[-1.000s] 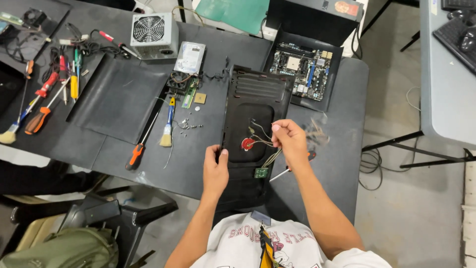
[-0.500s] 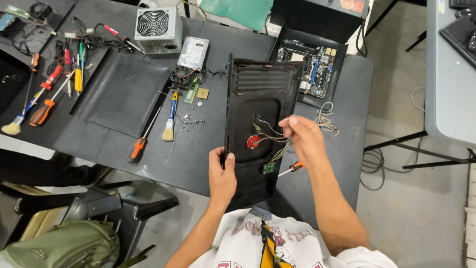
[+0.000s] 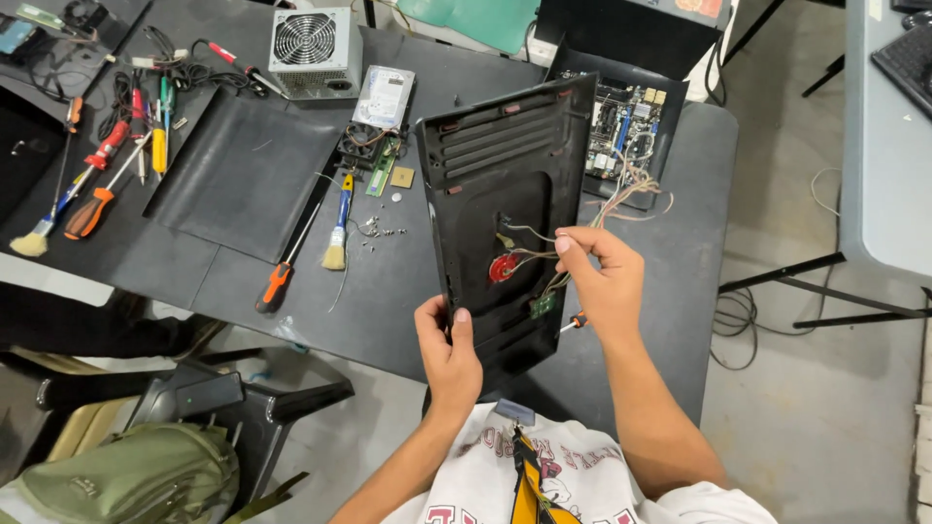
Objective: The person works on a disassembled desktop computer, manipulating internal wires and connectors. They then handle the front panel, connecting small wire plugs to the power and reset buttons before placing the panel back on the table.
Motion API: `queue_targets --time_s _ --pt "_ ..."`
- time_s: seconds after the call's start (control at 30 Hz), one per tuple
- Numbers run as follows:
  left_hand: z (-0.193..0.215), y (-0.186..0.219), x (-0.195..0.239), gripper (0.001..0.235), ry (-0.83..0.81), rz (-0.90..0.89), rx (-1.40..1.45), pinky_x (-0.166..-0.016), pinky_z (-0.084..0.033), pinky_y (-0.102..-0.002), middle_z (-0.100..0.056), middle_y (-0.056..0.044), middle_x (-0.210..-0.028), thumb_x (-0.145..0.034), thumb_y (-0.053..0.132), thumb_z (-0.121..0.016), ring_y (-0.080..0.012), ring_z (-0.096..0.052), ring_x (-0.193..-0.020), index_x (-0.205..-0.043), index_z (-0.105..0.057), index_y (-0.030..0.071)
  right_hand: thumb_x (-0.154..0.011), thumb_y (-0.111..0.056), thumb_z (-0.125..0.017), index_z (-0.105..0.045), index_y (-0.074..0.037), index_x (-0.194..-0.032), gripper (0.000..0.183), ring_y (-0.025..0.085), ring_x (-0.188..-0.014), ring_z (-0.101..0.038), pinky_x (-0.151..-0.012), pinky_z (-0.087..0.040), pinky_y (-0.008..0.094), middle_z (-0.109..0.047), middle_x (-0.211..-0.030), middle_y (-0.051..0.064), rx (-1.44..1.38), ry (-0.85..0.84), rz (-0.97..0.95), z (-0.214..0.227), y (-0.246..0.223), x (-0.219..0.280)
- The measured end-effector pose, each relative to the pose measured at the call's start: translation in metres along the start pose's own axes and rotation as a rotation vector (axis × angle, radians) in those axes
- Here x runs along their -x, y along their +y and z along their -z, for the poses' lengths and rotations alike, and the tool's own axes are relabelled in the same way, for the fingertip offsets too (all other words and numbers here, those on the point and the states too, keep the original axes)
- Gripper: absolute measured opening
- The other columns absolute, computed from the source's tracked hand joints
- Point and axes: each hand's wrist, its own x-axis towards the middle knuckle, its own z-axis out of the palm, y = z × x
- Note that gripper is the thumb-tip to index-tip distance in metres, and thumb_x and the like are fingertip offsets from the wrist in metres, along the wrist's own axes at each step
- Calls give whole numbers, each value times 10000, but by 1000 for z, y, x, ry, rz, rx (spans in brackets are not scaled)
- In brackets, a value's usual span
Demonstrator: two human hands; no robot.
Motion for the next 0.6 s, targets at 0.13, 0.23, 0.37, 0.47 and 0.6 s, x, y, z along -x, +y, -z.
queue_targets --time_s 0.13,0.23,0.37,0.47,0.6 --pt "-3 3 4 241 16 -14 33 -870 -498 -361 -520 -72 -1004 -1059 219 -528 -169 -563 -957 -1218 -499 40 -948 -59 -749 -800 -81 -1013 86 102 -697 -583 -792 -512 297 -684 -642 37 22 6 2 -6 -1 2" --pt "-5 6 6 241 10 -10 59 -860 -479 -335 -505 -51 -993 -1053 207 -541 -144 -545 -930 -1216 -485 39 -944 -60 -756 -800 -83 -987 66 102 -723 -574 -790 -512 314 -672 -672 40 51 2 34 -9 -2 4" --pt "-7 2 10 220 19 -8 108 -850 -466 -304 -498 -31 -976 -1048 170 -551 -111 -530 -922 -1207 -482 35 -971 -58 -730 -804 -81 -996 82 146 -759 -609 -816 -516 339 -668 -747 71 104 20 114 -10 -13 5" --pt "-6 3 10 222 21 -19 135 -814 -460 -309 -506 -46 -963 -1047 178 -549 -127 -527 -881 -1201 -480 34 -1025 -61 -668 -795 -76 -1032 129 170 -770 -620 -825 -523 362 -668 -778 75 133 25 129 -6 -12 3" --pt "-9 7 12 218 22 -55 121 -816 -446 -307 -492 -48 -974 -1037 147 -551 -133 -518 -882 -1202 -467 31 -989 -33 -707 -800 -72 -1001 101 127 -717 -536 -779 -507 345 -584 -688 53 102 13 81 -8 -21 2"
